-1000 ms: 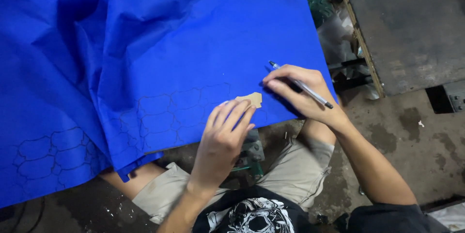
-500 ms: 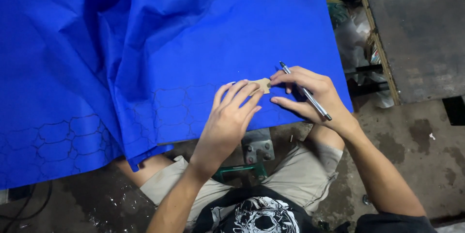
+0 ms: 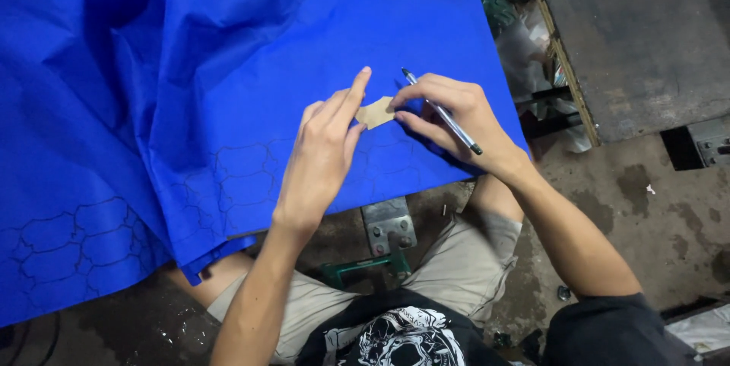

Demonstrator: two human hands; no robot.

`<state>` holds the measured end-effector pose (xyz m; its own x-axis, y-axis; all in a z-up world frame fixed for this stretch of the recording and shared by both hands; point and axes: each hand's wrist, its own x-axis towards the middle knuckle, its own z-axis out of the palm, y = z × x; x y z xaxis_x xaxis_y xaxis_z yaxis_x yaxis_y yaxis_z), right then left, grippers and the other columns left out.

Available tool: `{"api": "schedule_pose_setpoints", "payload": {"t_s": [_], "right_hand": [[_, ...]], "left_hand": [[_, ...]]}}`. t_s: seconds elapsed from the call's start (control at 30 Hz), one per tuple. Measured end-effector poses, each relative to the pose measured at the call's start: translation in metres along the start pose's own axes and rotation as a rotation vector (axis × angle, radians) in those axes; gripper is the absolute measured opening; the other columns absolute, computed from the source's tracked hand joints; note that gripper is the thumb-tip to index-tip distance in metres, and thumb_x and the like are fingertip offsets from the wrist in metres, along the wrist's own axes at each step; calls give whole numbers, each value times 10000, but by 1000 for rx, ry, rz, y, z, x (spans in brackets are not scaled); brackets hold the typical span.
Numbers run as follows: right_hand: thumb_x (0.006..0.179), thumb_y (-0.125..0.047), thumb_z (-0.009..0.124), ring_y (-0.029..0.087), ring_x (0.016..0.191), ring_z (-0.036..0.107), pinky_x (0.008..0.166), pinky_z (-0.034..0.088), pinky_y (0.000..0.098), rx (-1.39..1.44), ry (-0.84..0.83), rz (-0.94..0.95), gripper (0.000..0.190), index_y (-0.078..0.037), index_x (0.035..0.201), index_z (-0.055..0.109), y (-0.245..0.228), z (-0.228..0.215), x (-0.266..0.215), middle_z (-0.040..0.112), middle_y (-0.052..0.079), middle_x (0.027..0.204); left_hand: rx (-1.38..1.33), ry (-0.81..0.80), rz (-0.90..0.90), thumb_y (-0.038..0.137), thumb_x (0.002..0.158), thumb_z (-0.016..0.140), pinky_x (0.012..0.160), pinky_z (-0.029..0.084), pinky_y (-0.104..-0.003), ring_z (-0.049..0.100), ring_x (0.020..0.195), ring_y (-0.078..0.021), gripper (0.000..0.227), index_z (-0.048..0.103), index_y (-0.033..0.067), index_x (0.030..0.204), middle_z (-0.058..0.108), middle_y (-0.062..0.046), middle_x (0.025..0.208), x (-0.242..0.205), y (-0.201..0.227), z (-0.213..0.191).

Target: The person uses a small cardboard template and a pen to trace a repeating pattern onto a large blue sheet of material. They repeatedly reposition the template and trace its outline to create a continuous design.

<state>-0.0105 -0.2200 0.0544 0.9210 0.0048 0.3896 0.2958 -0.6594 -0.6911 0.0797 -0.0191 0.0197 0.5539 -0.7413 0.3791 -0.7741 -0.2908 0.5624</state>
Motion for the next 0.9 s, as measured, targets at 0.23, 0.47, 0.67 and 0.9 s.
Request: {"api": "schedule_pose_setpoints", "payload": {"t_s": [0.23,0.47,0.67,0.9], "right_hand": [[944,-62,764,203,602,646,594,516,343,12,11,14,175,-88,1114,732,13,8,-6,721,130,1105],[922,-35,789,156,582,637,534,494,271,108,76,13,150,-71,1059,740,20,7,-11,727,126,1031],[860,-54,846,173,541,608,523,496,292,125,37,-26,198,-69,1033,751,14,7,-9,749,138,1028],[853,-18,831,173,519,558,524,481,293,123,16,-24,199,-80,1025,753,14,9,-9,750,123,1016]], "left_hand": [[-58,8,-4,-36,956,646,1011,488,-406,698,1088,-258,683,390,125,1568,674,-79,1187,3,-2,3],[-162,26,25,-31,973,629,1021,493,-402,693,1128,-251,632,434,131,1551,649,-70,1212,-3,-9,-2],[-239,28,12,-8,991,628,1032,496,-397,698,1151,-237,598,456,141,1543,651,-59,1224,-10,-7,-5],[-336,93,0,-13,986,653,1036,526,-414,715,1145,-255,571,494,131,1515,668,-86,1222,-11,-7,-5]]}}
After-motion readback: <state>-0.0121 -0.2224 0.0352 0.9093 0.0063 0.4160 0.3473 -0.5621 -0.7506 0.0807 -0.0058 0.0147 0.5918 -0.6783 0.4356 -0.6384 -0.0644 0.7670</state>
